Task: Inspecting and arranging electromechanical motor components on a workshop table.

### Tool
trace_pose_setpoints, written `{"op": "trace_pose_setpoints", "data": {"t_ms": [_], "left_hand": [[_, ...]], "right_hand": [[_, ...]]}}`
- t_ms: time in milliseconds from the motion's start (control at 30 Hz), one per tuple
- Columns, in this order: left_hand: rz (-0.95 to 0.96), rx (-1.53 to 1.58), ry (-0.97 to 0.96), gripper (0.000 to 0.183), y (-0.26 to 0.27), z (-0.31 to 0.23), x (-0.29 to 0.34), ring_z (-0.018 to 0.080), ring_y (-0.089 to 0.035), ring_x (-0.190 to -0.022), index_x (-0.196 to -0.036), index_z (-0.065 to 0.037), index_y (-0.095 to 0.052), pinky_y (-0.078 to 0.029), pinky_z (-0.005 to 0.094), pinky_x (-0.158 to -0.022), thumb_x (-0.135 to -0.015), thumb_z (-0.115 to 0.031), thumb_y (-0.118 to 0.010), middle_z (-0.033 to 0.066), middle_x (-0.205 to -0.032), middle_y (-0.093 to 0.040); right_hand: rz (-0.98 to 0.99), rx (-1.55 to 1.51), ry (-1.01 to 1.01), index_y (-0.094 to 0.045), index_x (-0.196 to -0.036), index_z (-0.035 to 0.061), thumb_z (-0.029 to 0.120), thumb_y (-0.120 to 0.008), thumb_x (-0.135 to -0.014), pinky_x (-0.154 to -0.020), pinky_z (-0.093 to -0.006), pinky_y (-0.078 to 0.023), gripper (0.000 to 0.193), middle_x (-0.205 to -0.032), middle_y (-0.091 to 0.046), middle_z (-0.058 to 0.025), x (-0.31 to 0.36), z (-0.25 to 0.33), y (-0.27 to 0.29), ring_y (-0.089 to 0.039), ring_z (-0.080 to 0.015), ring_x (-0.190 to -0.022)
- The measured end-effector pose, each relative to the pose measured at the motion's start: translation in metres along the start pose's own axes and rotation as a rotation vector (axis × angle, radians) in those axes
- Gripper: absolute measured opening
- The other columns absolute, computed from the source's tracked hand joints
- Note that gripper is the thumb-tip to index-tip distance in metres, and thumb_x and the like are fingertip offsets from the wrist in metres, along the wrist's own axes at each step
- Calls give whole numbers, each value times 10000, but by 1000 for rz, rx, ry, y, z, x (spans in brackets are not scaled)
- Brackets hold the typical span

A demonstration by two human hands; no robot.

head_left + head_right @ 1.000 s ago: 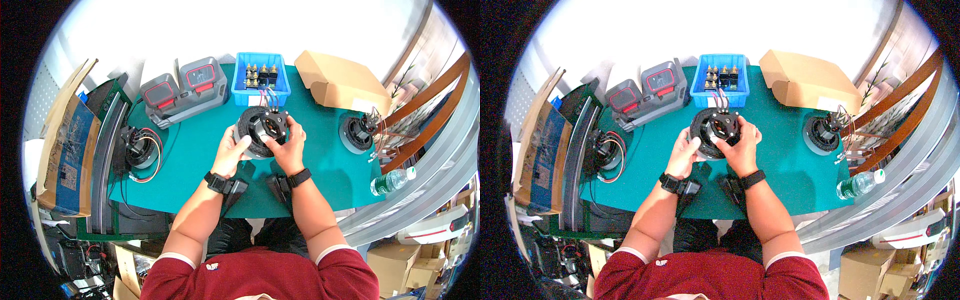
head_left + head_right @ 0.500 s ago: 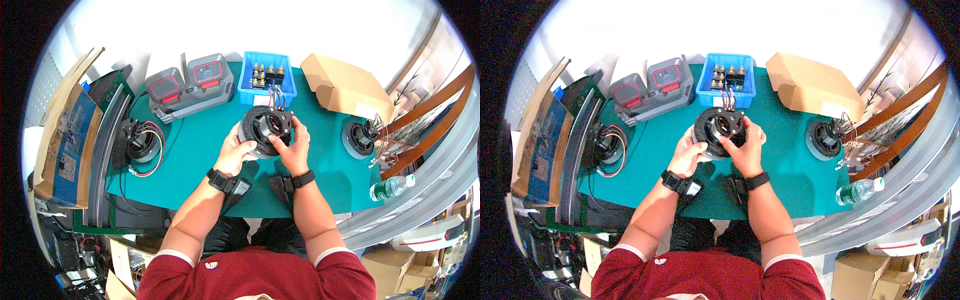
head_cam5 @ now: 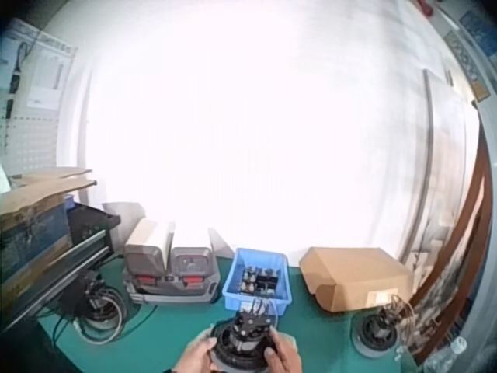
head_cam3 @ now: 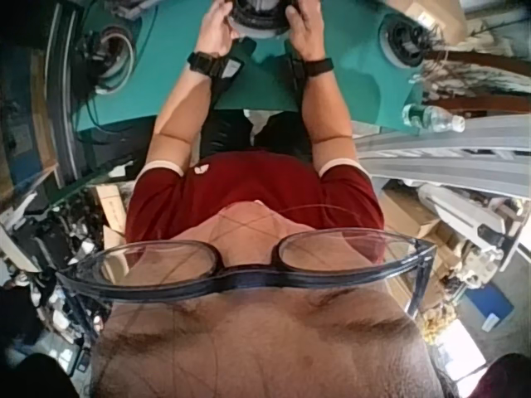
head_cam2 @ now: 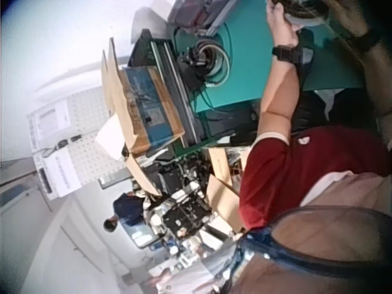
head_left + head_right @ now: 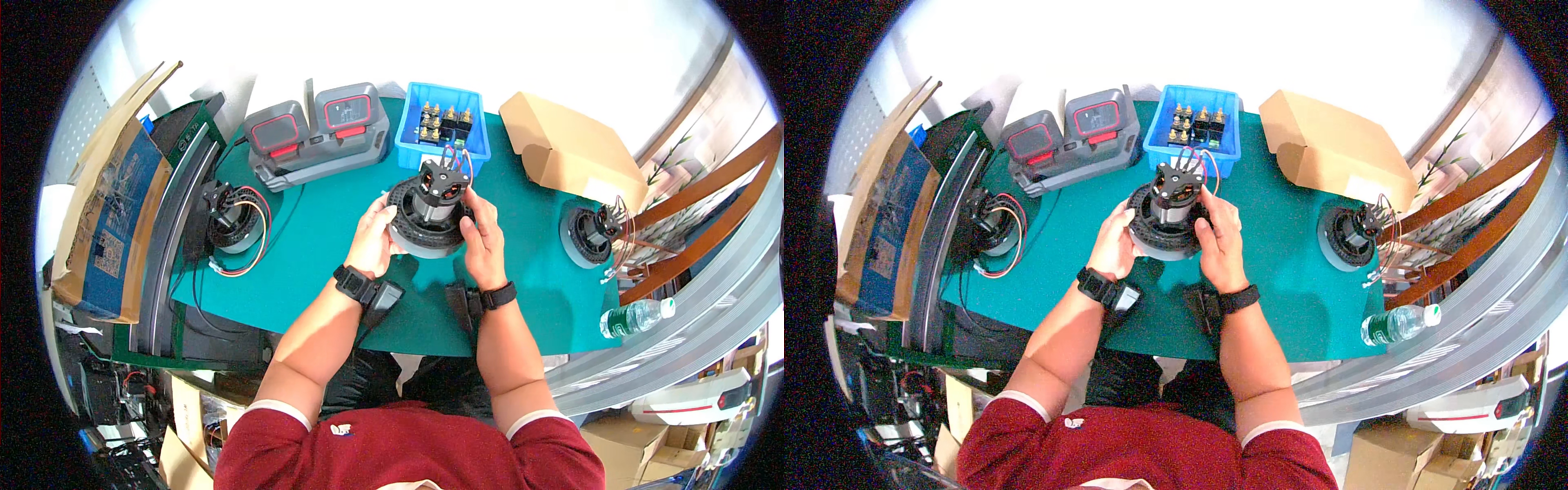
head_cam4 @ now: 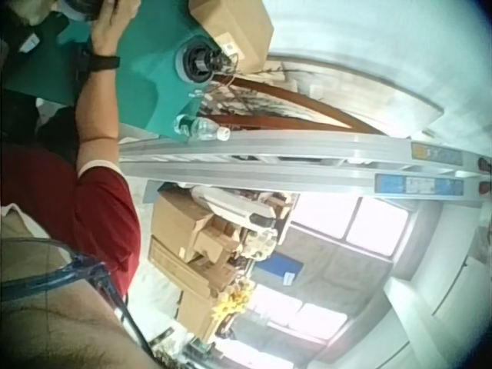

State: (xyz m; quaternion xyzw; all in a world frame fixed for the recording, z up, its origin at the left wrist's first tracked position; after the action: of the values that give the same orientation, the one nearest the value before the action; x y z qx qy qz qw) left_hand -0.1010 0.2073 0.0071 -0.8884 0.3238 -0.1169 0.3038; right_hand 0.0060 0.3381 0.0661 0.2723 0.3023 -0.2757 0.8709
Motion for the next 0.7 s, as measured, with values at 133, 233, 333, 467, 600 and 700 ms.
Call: {"op": "trace_pose_setpoints", "data": {"t_ms": [133, 233, 333, 467, 600, 700], "left_hand": [[124, 65, -16, 457, -4, -1, 1, 96, -586, -704, -1268, -57, -399, -446, 202, -438, -863, -252, -481, 38, -1006, -588], [171, 85, -24, 494, -12, -4, 4, 88, -572, -763, -1282, -59, -400, -416, 192, -441, -853, -278, -510, 29, -1077, -575], [175, 95, -34, 498, -10, -4, 3, 85, -568, -753, -1284, -58, -399, -407, 188, -436, -850, -271, -516, 28, -1079, -575], [152, 109, -51, 508, -17, -9, 7, 99, -579, -797, -1296, -56, -380, -432, 202, -456, -849, -256, -517, 41, -1108, -566], [135, 107, -79, 545, -15, -9, 6, 187, -601, -947, -1329, -31, -310, -561, 286, -606, -849, -212, -493, 97, -1187, -515], [185, 132, -91, 526, -14, -8, 5, 173, -618, -883, -1318, -32, -321, -555, 265, -565, -849, -191, -497, 96, -1146, -540]], "right_hand": [[-1, -45, 45, -453, -1269, 33, 68, -454, -819, -969, -372, -309, 452, -1144, -537, -128, -1, 11, 1, -448, -282, -1089], [2, -20, 57, -459, -1264, 31, 70, -440, -823, -969, -369, -305, 443, -1138, -537, -127, -2, 16, 3, -445, -282, -1085], [1, -34, 50, -469, -1255, 29, 77, -431, -829, -969, -370, -302, 431, -1133, -537, -125, -2, 15, 3, -442, -277, -1086], [-4, -25, 60, -477, -1248, 29, 72, -433, -827, -965, -371, -301, 426, -1131, -537, -122, -2, 16, 3, -442, -276, -1076], [-25, 9, 83, -482, -1244, 28, 66, -434, -827, -959, -373, -303, 422, -1120, -536, -120, -1, 15, 5, -441, -284, -1058], [-13, 3, 73, -473, -1245, 1, 61, -435, -847, -979, -350, -302, 404, -1168, -514, -126, 1, 14, 5, -428, -253, -1116]]}}
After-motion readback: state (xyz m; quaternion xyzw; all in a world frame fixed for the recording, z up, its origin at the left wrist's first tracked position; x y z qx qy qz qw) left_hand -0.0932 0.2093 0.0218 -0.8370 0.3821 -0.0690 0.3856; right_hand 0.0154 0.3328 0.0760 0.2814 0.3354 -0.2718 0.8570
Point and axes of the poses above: each hand's wrist, its own x-axis away from the middle knuckle, its own y-axis out of the back of the hand, z = x × y, the point moved 7 cm from there along -x, towards the middle knuckle
